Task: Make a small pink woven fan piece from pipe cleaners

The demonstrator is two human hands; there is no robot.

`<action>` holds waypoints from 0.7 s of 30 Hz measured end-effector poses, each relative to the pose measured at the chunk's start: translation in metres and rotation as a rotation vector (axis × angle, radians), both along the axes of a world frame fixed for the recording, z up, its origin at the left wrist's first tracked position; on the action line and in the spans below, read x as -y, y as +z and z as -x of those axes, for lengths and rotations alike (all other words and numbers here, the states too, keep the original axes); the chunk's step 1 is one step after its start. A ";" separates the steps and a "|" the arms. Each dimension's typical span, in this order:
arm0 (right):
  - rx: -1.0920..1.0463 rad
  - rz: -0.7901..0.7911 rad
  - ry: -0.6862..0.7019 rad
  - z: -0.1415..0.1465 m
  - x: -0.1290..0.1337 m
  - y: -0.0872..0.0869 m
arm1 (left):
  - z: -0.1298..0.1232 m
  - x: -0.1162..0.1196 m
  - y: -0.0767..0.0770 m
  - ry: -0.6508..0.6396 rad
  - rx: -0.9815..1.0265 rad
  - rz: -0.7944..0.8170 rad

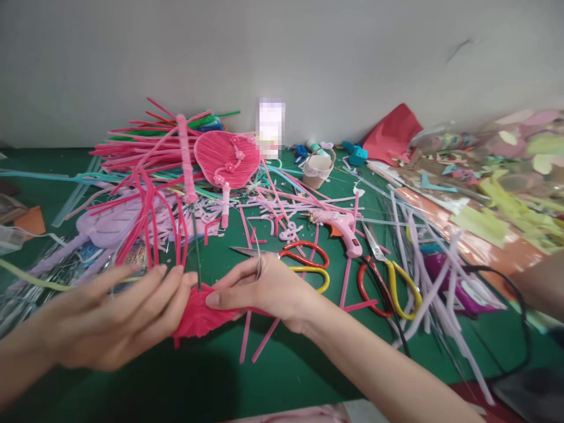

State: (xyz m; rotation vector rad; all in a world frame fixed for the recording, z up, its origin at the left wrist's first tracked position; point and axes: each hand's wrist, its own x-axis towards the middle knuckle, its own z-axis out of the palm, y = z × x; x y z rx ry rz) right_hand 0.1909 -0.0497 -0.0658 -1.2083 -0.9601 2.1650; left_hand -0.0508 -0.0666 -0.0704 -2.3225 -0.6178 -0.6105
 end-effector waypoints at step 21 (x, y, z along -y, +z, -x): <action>-0.142 -0.172 -0.144 0.000 -0.005 -0.005 | -0.043 0.003 0.003 -0.044 1.805 1.958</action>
